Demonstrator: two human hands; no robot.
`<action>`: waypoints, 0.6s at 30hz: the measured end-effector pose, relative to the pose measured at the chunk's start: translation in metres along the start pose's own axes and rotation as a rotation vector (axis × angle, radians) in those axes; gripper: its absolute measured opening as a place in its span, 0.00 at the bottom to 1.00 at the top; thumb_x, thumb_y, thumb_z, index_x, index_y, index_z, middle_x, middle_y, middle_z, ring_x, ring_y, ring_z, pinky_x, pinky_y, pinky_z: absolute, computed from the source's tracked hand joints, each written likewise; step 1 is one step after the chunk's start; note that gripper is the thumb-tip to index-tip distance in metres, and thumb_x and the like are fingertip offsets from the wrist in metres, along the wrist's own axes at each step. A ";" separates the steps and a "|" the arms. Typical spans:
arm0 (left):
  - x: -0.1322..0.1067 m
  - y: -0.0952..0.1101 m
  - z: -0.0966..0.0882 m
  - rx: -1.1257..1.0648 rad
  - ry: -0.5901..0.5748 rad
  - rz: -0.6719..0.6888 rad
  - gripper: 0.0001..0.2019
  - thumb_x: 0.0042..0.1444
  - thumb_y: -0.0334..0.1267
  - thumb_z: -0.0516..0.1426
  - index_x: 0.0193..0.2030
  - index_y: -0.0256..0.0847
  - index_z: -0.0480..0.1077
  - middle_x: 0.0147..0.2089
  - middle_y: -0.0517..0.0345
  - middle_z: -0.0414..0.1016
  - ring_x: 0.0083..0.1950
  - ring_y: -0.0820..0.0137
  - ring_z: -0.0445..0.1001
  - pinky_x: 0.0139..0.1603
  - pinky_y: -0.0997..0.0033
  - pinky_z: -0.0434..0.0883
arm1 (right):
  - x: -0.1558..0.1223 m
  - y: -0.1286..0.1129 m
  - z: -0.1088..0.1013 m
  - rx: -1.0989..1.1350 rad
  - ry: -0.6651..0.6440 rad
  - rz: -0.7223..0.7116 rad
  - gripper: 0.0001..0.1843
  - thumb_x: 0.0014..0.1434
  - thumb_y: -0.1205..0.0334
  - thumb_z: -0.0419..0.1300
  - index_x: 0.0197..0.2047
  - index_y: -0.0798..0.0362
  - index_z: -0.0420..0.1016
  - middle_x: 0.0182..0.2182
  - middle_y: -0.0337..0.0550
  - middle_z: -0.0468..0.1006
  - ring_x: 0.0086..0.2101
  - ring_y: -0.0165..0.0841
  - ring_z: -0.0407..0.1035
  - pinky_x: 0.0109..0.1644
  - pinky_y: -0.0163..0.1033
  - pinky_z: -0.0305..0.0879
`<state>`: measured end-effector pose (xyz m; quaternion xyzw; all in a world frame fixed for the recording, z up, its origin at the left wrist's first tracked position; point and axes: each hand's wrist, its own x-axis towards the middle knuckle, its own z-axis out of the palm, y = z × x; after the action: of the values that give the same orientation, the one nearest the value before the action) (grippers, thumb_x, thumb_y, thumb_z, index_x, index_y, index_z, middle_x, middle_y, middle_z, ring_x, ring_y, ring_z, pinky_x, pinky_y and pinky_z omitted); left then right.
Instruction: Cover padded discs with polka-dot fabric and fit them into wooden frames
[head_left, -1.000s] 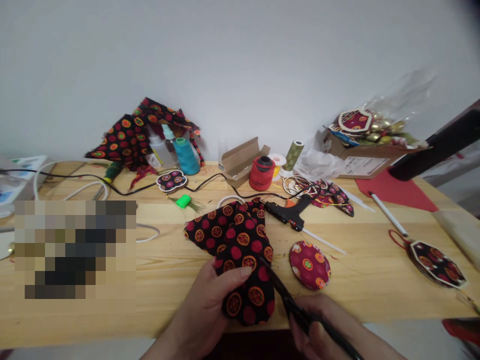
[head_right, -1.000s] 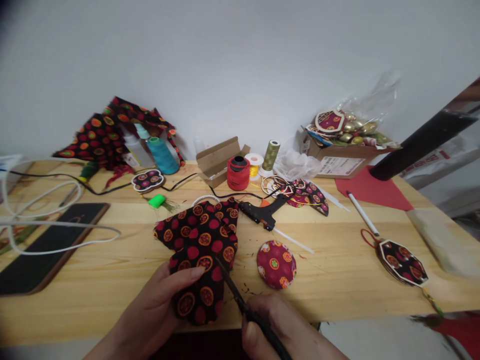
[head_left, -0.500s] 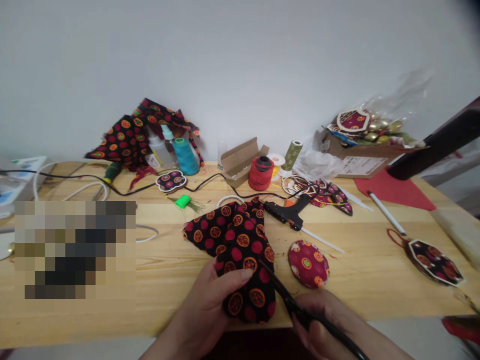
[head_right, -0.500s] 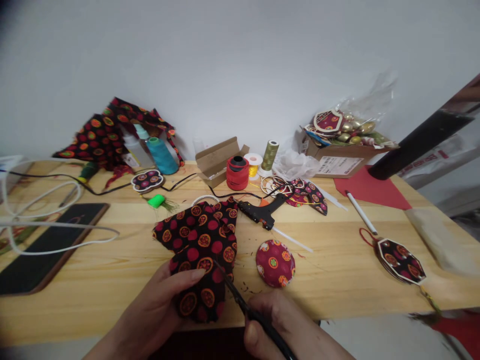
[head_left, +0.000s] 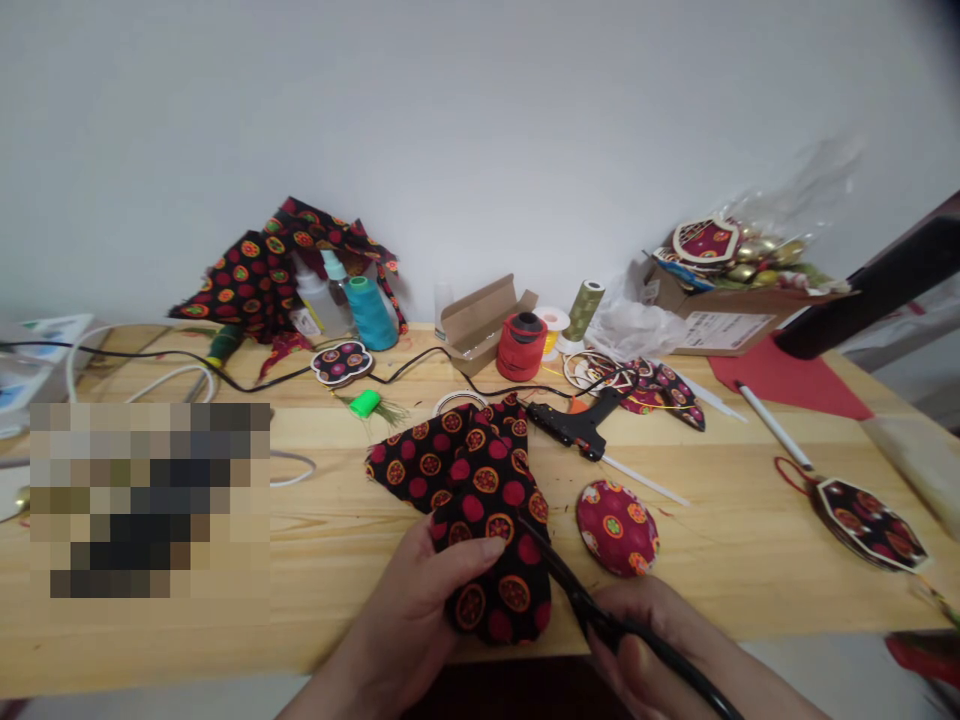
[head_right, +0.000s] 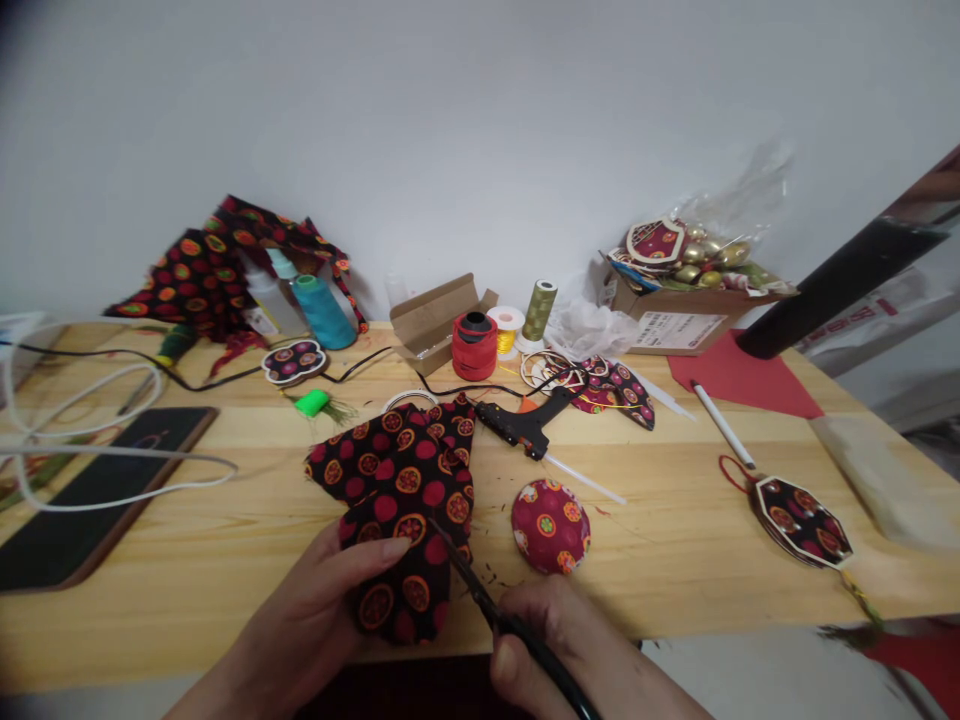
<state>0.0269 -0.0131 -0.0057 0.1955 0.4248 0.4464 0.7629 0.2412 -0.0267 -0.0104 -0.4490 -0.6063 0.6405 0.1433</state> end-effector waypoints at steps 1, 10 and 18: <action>0.000 0.000 0.000 0.000 0.002 0.002 0.09 0.46 0.31 0.65 0.37 0.37 0.79 0.36 0.48 0.83 0.37 0.60 0.80 0.43 0.64 0.75 | 0.000 0.001 -0.001 0.003 0.002 0.001 0.38 0.50 0.24 0.49 0.19 0.53 0.65 0.13 0.32 0.55 0.17 0.24 0.56 0.18 0.31 0.50; 0.002 -0.002 -0.004 0.024 0.044 0.022 0.15 0.43 0.29 0.66 0.41 0.37 0.78 0.38 0.48 0.83 0.40 0.58 0.80 0.47 0.60 0.74 | -0.004 0.006 0.000 0.046 0.010 0.003 0.37 0.53 0.25 0.49 0.24 0.55 0.69 0.15 0.33 0.58 0.18 0.24 0.56 0.19 0.29 0.52; 0.002 -0.004 -0.012 -0.048 0.038 -0.002 0.15 0.41 0.28 0.63 0.39 0.37 0.79 0.36 0.49 0.83 0.43 0.56 0.80 0.45 0.60 0.74 | -0.003 0.008 -0.001 0.107 0.016 -0.003 0.35 0.53 0.28 0.53 0.25 0.55 0.70 0.16 0.33 0.58 0.19 0.25 0.55 0.19 0.29 0.52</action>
<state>0.0200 -0.0145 -0.0164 0.1682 0.4284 0.4592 0.7598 0.2465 -0.0295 -0.0164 -0.4450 -0.5709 0.6680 0.1729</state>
